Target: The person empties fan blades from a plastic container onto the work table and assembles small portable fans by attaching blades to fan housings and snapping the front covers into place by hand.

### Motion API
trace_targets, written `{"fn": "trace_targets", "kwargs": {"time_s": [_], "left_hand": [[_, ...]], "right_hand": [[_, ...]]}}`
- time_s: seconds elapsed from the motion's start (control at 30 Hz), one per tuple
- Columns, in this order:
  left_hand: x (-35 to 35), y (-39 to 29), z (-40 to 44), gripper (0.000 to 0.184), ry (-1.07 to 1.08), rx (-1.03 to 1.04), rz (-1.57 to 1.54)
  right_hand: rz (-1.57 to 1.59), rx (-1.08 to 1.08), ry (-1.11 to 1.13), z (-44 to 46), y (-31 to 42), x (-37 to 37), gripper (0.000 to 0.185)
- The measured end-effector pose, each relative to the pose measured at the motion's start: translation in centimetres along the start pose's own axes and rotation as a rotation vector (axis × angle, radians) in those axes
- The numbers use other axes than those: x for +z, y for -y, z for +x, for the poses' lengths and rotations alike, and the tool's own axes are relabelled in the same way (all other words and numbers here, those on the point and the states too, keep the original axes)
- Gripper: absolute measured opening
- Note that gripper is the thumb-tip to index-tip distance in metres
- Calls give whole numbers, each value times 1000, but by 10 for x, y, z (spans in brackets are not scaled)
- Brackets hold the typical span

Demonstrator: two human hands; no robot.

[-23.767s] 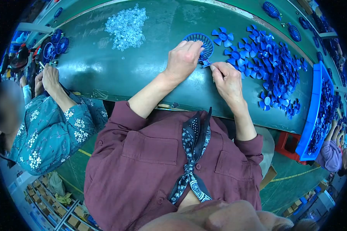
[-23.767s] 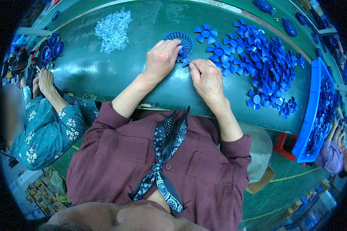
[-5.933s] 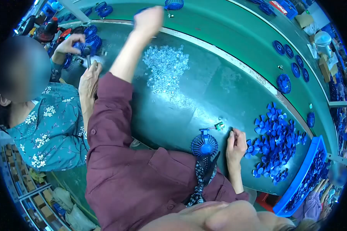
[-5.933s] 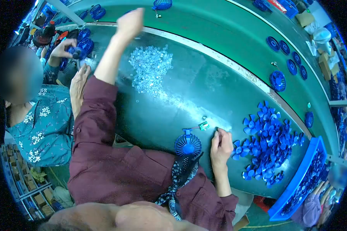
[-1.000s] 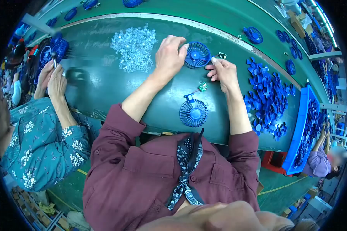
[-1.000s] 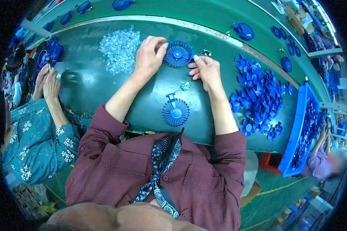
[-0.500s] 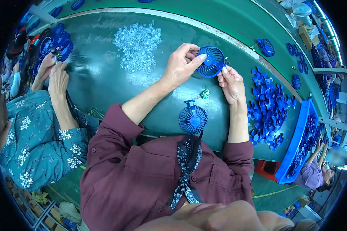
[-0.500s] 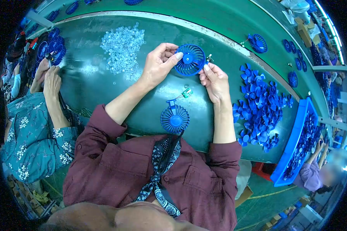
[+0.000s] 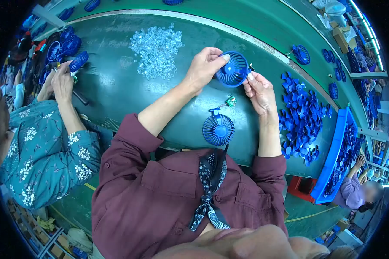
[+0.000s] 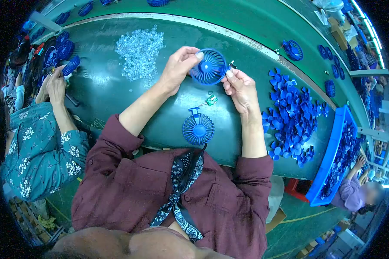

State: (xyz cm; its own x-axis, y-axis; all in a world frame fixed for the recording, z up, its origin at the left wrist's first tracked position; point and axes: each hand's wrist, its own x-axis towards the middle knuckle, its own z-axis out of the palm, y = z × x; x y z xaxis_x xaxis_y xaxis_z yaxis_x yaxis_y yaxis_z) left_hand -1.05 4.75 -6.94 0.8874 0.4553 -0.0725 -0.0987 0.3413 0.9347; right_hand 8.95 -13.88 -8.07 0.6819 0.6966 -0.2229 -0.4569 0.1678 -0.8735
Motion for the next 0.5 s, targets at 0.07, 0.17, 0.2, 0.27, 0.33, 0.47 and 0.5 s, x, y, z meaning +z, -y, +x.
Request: {"fn": "trace_targets", "kwargs": {"time_s": [0.07, 0.17, 0.2, 0.27, 0.33, 0.47, 0.5], "left_hand": [[-2, 4, 4, 32, 67, -79, 79], [-5, 5, 2, 26, 146, -138, 223], [-6, 12, 4, 24, 118, -58, 271], [-3, 13, 3, 21, 54, 129, 428], [0, 15, -1, 22, 9, 247, 508], [1, 11, 0, 21, -44, 266, 395], [0, 10, 2, 21, -29, 188, 244]], "right_hand": [[-83, -1, -10, -4, 2, 5, 16], [-82, -10, -62, -7, 3, 19, 16], [-83, -15, -59, -7, 3, 21, 16], [-256, 15, -99, -10, 6, 24, 16], [-298, 21, -136, -13, 7, 31, 18], [-391, -79, -186, -15, 4, 42, 23], [-208, -51, -119, -13, 4, 40, 21]]}}
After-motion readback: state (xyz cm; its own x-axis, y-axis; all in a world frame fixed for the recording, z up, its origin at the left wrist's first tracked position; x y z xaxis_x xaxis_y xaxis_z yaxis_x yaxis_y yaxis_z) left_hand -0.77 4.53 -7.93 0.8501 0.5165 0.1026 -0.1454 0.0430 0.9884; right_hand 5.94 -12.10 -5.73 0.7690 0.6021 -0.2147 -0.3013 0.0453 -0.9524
